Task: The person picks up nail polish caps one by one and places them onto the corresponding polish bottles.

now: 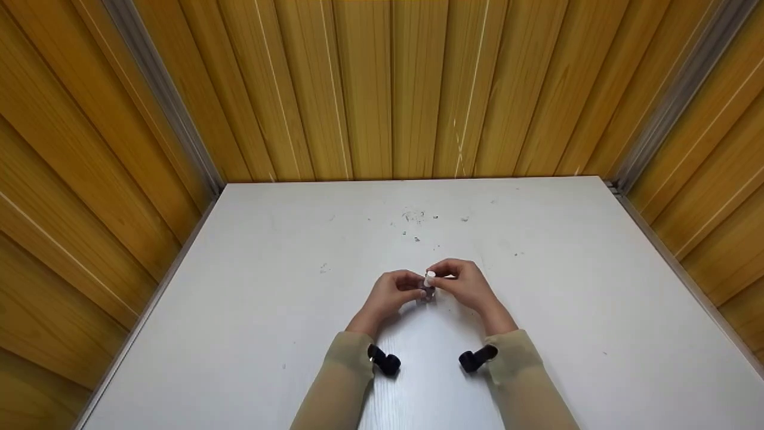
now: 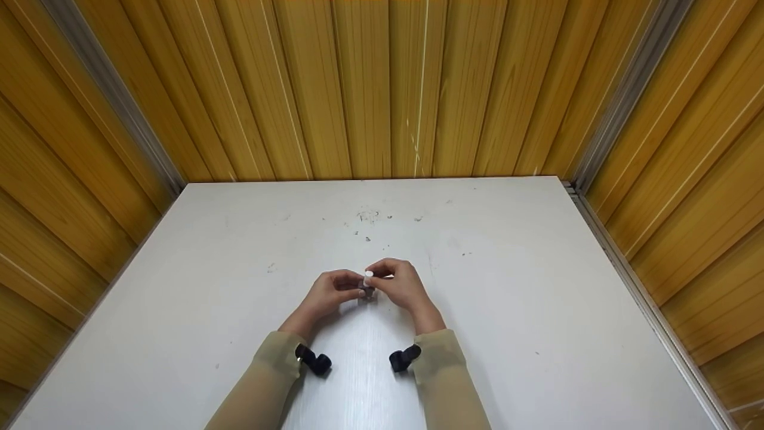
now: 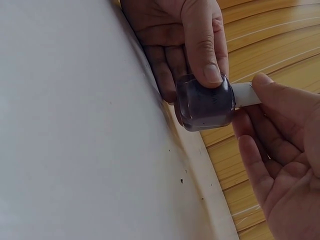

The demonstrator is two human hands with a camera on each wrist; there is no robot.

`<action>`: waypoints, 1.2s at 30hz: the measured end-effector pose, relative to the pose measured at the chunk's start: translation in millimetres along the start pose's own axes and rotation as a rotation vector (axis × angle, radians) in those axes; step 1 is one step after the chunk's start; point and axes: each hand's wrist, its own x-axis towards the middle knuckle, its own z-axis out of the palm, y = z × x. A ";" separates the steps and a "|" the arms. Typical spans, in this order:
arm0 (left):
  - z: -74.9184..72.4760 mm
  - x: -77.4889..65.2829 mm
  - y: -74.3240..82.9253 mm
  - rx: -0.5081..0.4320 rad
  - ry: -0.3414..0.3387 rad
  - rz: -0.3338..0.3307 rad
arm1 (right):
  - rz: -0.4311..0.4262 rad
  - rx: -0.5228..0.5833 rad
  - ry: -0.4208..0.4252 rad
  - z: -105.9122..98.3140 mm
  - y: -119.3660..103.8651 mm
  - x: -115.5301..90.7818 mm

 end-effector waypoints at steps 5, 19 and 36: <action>0.6 0.5 -0.1 0.009 0.005 0.004 | 0.001 -0.001 0.010 0.8 -0.7 0.0; 2.9 1.8 -0.1 0.028 0.035 -0.001 | 0.018 -0.036 0.051 4.3 0.9 1.0; 3.7 3.1 -0.1 0.079 0.064 -0.002 | 0.021 -0.016 0.059 4.3 6.2 3.7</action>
